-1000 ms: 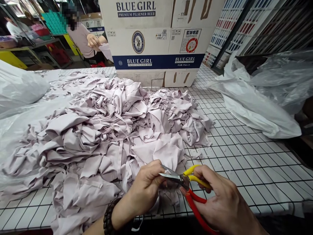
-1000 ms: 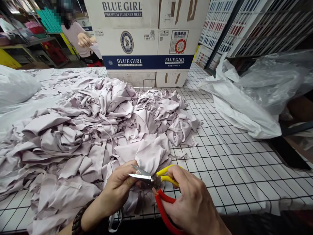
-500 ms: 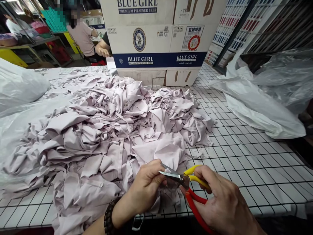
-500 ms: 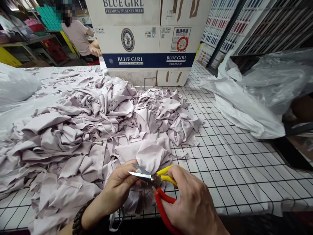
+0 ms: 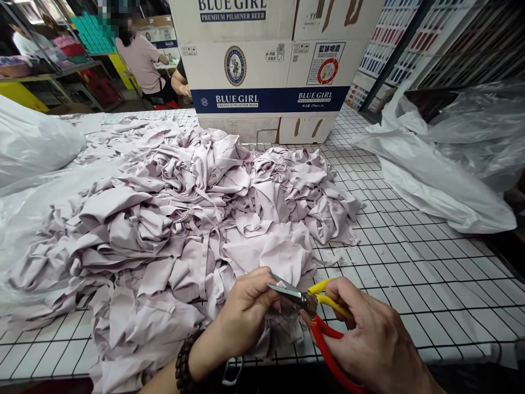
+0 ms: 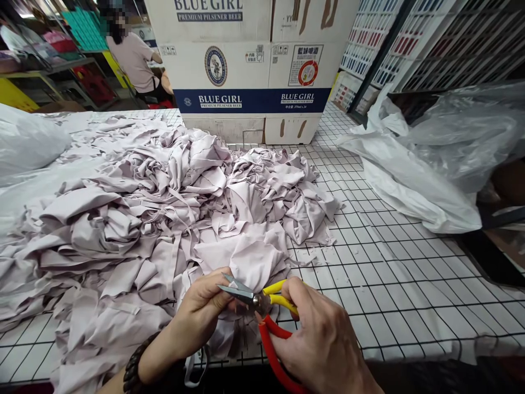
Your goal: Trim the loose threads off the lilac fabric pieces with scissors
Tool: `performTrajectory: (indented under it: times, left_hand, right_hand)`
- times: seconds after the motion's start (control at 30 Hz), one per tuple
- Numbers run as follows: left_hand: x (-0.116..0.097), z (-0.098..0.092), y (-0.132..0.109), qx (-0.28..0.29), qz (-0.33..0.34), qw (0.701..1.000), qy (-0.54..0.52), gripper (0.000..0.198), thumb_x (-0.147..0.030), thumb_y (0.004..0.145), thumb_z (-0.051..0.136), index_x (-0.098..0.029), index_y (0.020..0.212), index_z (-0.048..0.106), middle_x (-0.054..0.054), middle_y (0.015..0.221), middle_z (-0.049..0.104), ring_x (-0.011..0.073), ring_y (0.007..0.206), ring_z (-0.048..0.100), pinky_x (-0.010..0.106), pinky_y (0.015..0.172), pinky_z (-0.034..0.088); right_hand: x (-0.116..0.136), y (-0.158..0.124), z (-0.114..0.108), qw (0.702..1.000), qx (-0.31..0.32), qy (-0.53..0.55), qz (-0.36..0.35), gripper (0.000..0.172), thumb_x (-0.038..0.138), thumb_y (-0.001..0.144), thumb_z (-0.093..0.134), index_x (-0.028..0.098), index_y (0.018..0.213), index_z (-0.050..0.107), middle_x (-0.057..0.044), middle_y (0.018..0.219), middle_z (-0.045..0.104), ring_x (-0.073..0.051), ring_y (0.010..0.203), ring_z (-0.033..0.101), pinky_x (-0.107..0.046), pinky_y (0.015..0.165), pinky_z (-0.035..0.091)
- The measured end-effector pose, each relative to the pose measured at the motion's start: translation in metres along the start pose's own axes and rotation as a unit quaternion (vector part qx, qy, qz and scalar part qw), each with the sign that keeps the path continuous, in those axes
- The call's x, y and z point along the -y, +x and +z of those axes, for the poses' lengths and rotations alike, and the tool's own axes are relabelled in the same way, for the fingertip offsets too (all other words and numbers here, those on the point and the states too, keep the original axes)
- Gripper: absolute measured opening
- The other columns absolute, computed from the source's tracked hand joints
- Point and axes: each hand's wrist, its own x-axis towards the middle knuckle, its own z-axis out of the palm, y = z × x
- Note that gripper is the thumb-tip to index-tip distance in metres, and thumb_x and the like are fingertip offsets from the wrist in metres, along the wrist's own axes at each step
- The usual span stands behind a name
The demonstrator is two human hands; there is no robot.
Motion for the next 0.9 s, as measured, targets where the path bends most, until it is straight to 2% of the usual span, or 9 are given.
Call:
performTrajectory:
  times: [0.27, 0.43, 0.57, 0.63, 0.7, 0.8, 0.9]
  left_hand:
    - [0.001, 0.001, -0.002, 0.007, -0.038, 0.999, -0.037, 0.044, -0.042, 0.096, 0.048, -0.014, 0.07, 0.067, 0.004, 0.068, 0.058, 0.0143, 0.066, 0.056, 0.024, 0.064, 0.043]
    - [0.002, -0.001, -0.002, 0.013, -0.042, 0.999, -0.031, 0.043, -0.041, 0.096, 0.049, -0.013, 0.071, 0.069, 0.004, 0.067, 0.057, 0.0134, 0.065, 0.054, 0.023, 0.063, 0.042]
    - [0.004, 0.0, -0.003, 0.023, -0.06, 0.997, -0.051, 0.043, -0.042, 0.096, 0.048, -0.013, 0.074, 0.07, 0.004, 0.069, 0.056, 0.0136, 0.065, 0.054, 0.024, 0.063, 0.042]
    - [0.004, 0.0, -0.003, 0.026, -0.063, 0.996, -0.056, 0.043, -0.042, 0.096, 0.048, -0.013, 0.073, 0.07, 0.004, 0.069, 0.056, 0.0135, 0.065, 0.053, 0.024, 0.063, 0.042]
    - [0.003, 0.0, -0.002, 0.027, -0.061, 0.997, -0.049, 0.042, -0.042, 0.096, 0.048, -0.013, 0.072, 0.069, 0.003, 0.068, 0.056, 0.0138, 0.067, 0.053, 0.024, 0.065, 0.041]
    - [0.002, 0.0, -0.001, 0.026, -0.062, 0.997, -0.037, 0.042, -0.041, 0.096, 0.048, -0.013, 0.073, 0.069, 0.003, 0.068, 0.056, 0.014, 0.069, 0.053, 0.024, 0.067, 0.04]
    - [0.0, -0.001, -0.001, 0.022, -0.067, 0.996, -0.05, 0.041, -0.042, 0.096, 0.049, -0.013, 0.074, 0.069, 0.003, 0.068, 0.056, 0.0135, 0.068, 0.052, 0.024, 0.067, 0.039]
  right_hand:
    - [-0.001, 0.0, 0.002, 1.0, 0.001, -0.004, -0.013, 0.031, 0.039, 0.078, 0.064, 0.026, 0.074, 0.037, 0.009, 0.054, 0.037, -0.009, 0.041, 0.04, -0.02, 0.039, 0.034]
    - [-0.006, 0.001, 0.001, 1.0, 0.005, 0.001, -0.016, 0.03, 0.039, 0.078, 0.065, 0.025, 0.074, 0.038, 0.009, 0.056, 0.034, -0.009, 0.042, 0.037, -0.02, 0.039, 0.035]
    - [-0.005, 0.002, 0.002, 0.999, 0.009, 0.044, -0.008, 0.036, 0.038, 0.077, 0.066, 0.026, 0.07, 0.033, 0.009, 0.055, 0.031, -0.008, 0.041, 0.033, -0.019, 0.037, 0.032]
    - [-0.004, 0.001, 0.005, 0.993, 0.041, 0.102, 0.034, 0.04, 0.036, 0.076, 0.068, 0.026, 0.068, 0.031, 0.009, 0.055, 0.031, -0.008, 0.042, 0.031, -0.018, 0.036, 0.03]
    - [-0.005, -0.001, 0.007, 0.971, 0.077, 0.191, 0.123, 0.04, 0.037, 0.074, 0.07, 0.025, 0.067, 0.032, 0.009, 0.055, 0.031, -0.007, 0.043, 0.031, -0.018, 0.036, 0.027]
    - [-0.014, -0.003, 0.008, 0.899, 0.087, 0.325, 0.281, 0.041, 0.041, 0.073, 0.072, 0.024, 0.065, 0.036, 0.01, 0.053, 0.033, -0.007, 0.043, 0.031, -0.017, 0.037, 0.026]
    - [-0.038, -0.005, 0.008, 0.842, 0.034, 0.364, 0.397, 0.038, 0.041, 0.069, 0.077, 0.022, 0.066, 0.044, 0.01, 0.052, 0.04, -0.006, 0.041, 0.036, -0.017, 0.039, 0.033]
